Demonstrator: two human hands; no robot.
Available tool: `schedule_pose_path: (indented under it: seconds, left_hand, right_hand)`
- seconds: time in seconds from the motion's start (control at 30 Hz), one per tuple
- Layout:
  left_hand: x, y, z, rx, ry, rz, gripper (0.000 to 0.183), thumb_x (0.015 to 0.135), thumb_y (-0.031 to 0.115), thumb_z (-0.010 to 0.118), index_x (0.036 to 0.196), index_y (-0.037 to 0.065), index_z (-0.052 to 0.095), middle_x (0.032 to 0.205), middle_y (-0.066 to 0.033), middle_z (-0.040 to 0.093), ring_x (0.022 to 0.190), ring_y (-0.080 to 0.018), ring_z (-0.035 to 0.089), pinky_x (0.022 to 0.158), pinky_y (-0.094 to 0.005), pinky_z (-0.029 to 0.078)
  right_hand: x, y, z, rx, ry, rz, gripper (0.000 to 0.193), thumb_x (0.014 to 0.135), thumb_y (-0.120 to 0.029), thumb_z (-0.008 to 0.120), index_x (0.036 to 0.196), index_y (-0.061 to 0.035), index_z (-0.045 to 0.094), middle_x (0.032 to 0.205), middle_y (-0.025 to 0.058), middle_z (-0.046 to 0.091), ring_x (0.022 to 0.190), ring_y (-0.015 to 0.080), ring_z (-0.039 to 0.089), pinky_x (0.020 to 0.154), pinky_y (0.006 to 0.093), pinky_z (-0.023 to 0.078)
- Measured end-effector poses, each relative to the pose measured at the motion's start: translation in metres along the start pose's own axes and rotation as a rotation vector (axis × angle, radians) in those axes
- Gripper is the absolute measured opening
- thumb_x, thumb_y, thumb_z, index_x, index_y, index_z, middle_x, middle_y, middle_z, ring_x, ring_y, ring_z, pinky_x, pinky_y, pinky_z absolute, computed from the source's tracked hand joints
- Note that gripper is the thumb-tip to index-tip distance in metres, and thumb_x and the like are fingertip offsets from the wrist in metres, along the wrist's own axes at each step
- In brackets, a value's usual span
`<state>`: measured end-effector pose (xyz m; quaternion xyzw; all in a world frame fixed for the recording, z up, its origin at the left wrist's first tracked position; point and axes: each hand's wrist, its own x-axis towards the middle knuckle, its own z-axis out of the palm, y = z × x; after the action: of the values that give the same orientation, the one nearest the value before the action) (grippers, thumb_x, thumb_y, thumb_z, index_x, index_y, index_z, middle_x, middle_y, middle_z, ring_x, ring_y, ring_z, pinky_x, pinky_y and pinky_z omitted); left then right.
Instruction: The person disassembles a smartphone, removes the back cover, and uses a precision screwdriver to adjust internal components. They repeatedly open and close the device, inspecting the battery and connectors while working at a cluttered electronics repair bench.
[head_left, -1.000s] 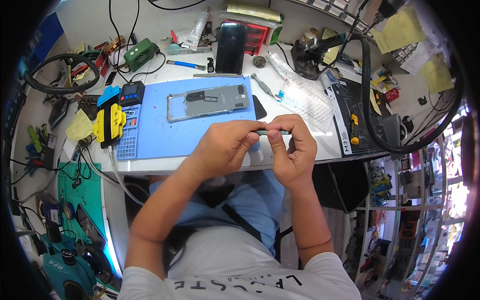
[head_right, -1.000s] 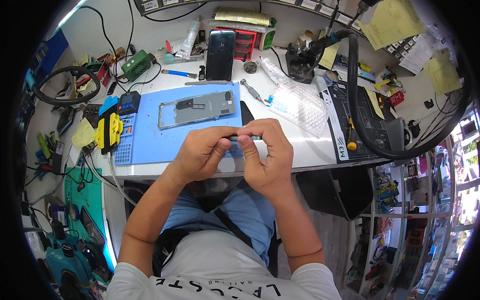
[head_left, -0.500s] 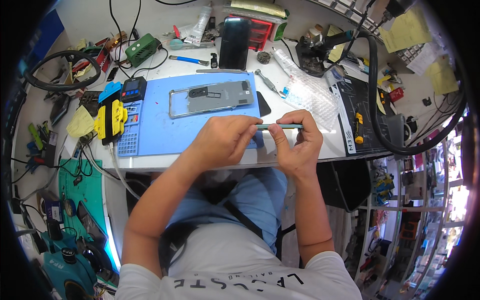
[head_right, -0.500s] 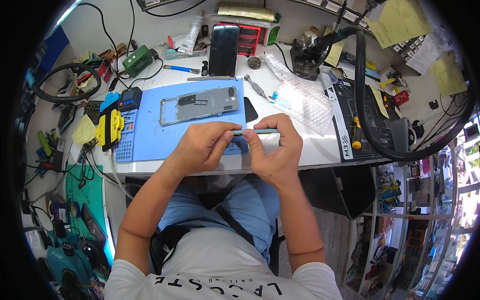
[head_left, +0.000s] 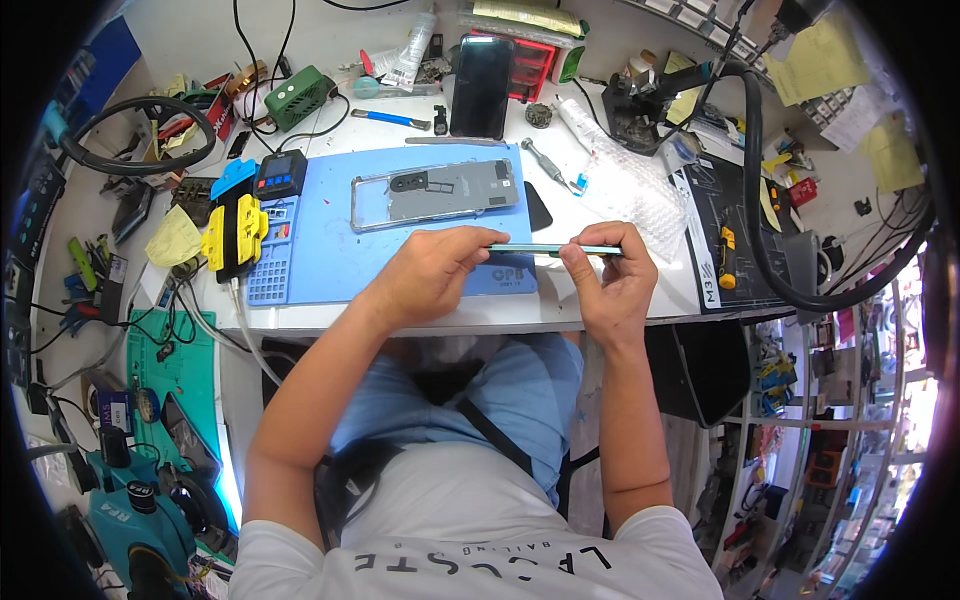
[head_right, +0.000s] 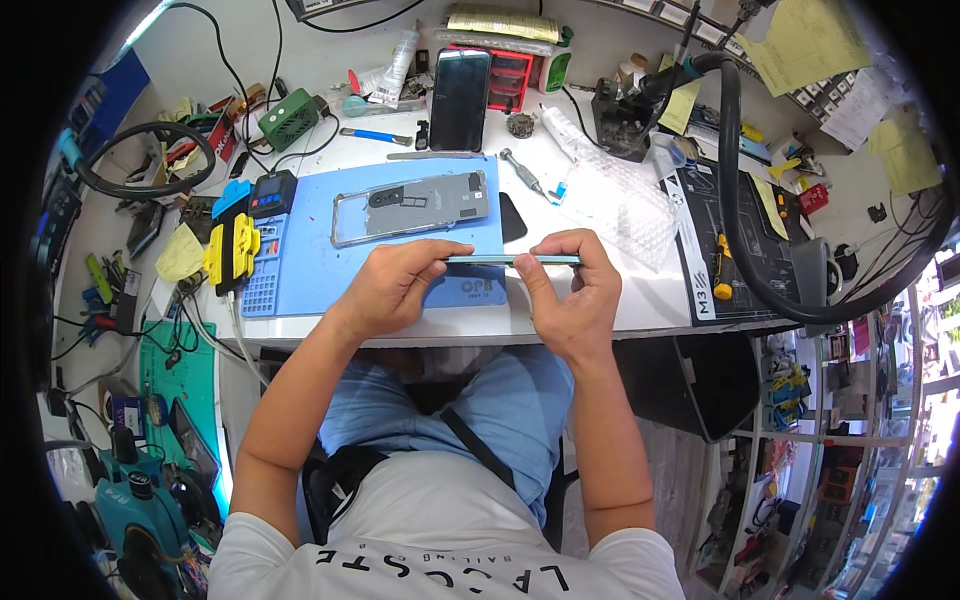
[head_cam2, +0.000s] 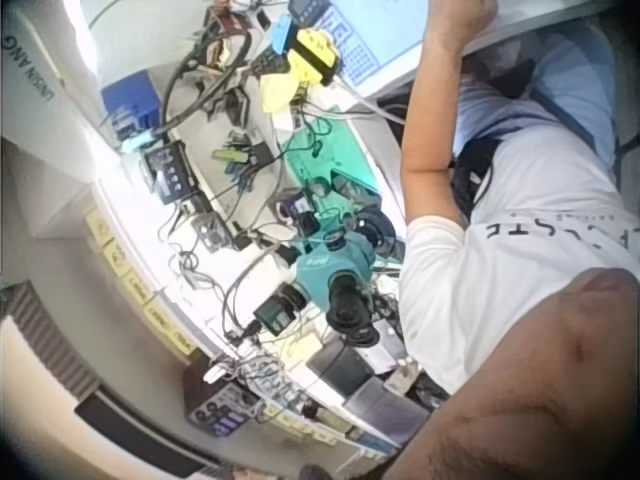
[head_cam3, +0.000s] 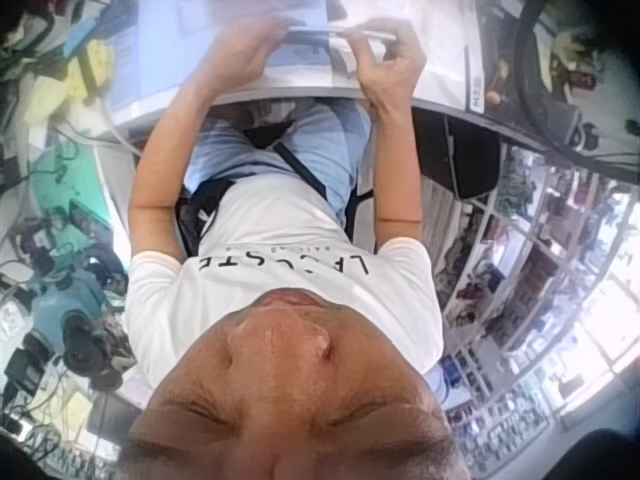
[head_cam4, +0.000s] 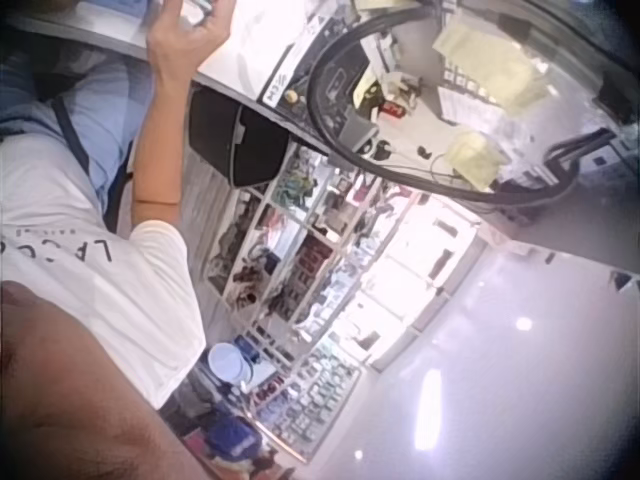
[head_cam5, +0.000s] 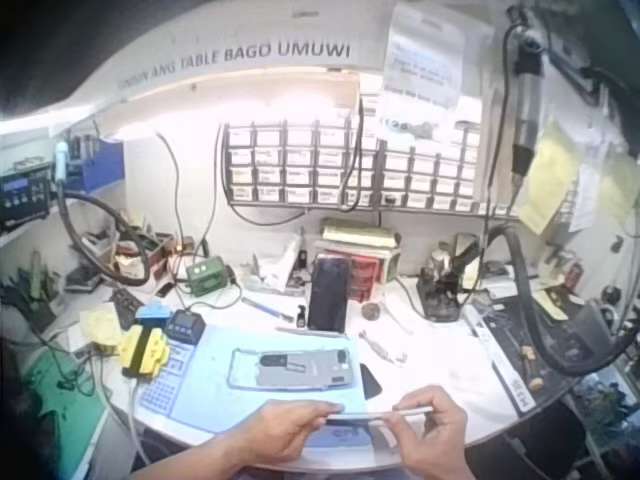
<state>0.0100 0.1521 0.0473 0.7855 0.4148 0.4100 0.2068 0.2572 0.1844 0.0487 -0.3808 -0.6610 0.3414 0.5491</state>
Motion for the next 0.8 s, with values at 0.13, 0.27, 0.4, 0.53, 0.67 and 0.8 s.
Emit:
schedule_pose_path:
  seconds: [0.13, 0.27, 0.4, 0.53, 0.67, 0.8]
  left_hand:
    - [-0.005, 0.003, 0.013, -0.051, 0.233, -0.016, 0.028, 0.104, 0.012, 0.06, 0.128, -0.002, 0.064, 0.117, -0.0205, 0.073, 0.103, -0.0305, 0.074, 0.093, -0.0409, 0.058]
    - [-0.017, 0.045, 0.035, -1.122, 0.582, -0.455, 0.046, 0.112, 0.033, 0.05, 0.144, -0.001, 0.051, 0.13, -0.0182, 0.068, 0.114, -0.0277, 0.07, 0.099, -0.044, 0.056]
    - [-0.022, 0.071, 0.014, -1.578, 0.397, -0.495, 0.064, 0.112, 0.043, 0.039, 0.152, -0.006, 0.036, 0.144, -0.026, 0.056, 0.136, -0.0347, 0.056, 0.113, -0.0478, 0.049]
    - [-0.032, 0.054, 0.007, -1.486, 0.583, -0.498, 0.052, 0.106, 0.028, 0.057, 0.144, -0.006, 0.047, 0.134, -0.0253, 0.064, 0.122, -0.0324, 0.067, 0.102, -0.0466, 0.058]
    - [-0.052, 0.049, -0.002, -1.439, 0.736, -0.474, 0.061, 0.097, 0.008, 0.069, 0.152, 0.01, 0.042, 0.117, -0.0124, 0.07, 0.11, -0.0259, 0.072, 0.094, -0.0431, 0.064]
    - [-0.071, 0.039, -0.003, -1.477, 0.709, -0.404, 0.08, 0.093, 0.003, 0.072, 0.16, 0.021, 0.032, 0.11, -0.0099, 0.068, 0.104, -0.027, 0.073, 0.092, -0.0457, 0.064]
  right_hand:
    - [-0.01, -0.009, 0.005, 0.006, 0.104, -0.222, 0.025, 0.083, 0.002, 0.084, 0.096, -0.0033, 0.064, 0.095, 0.0091, 0.068, 0.084, 0.015, 0.06, 0.071, 0.0268, 0.047]
    - [-0.028, -0.026, 0.025, -0.119, 0.175, -0.571, 0.033, 0.076, 0.0, 0.089, 0.098, -0.0073, 0.067, 0.098, 0.0068, 0.07, 0.088, 0.0247, 0.064, 0.087, 0.0374, 0.05]
    - [-0.05, -0.039, 0.045, -0.293, 0.003, -0.745, 0.034, 0.077, -0.012, 0.09, 0.105, -0.0127, 0.071, 0.107, -0.0012, 0.073, 0.095, 0.0236, 0.065, 0.102, 0.0458, 0.044]
    - [-0.061, -0.059, 0.062, -0.143, -0.15, -0.616, 0.037, 0.083, -0.022, 0.088, 0.114, -0.0083, 0.072, 0.117, 0.011, 0.071, 0.103, 0.0262, 0.066, 0.1, 0.0448, 0.046]
    - [-0.068, -0.068, 0.076, -0.034, -0.045, -0.375, 0.038, 0.087, -0.016, 0.085, 0.118, 0.0009, 0.07, 0.115, 0.0217, 0.067, 0.097, 0.0295, 0.065, 0.082, 0.039, 0.054]
    - [-0.067, -0.079, 0.084, -0.041, -0.152, -0.257, 0.033, 0.084, 0.003, 0.081, 0.116, 0.0048, 0.069, 0.099, 0.0161, 0.066, 0.083, 0.0282, 0.064, 0.07, 0.0337, 0.053]
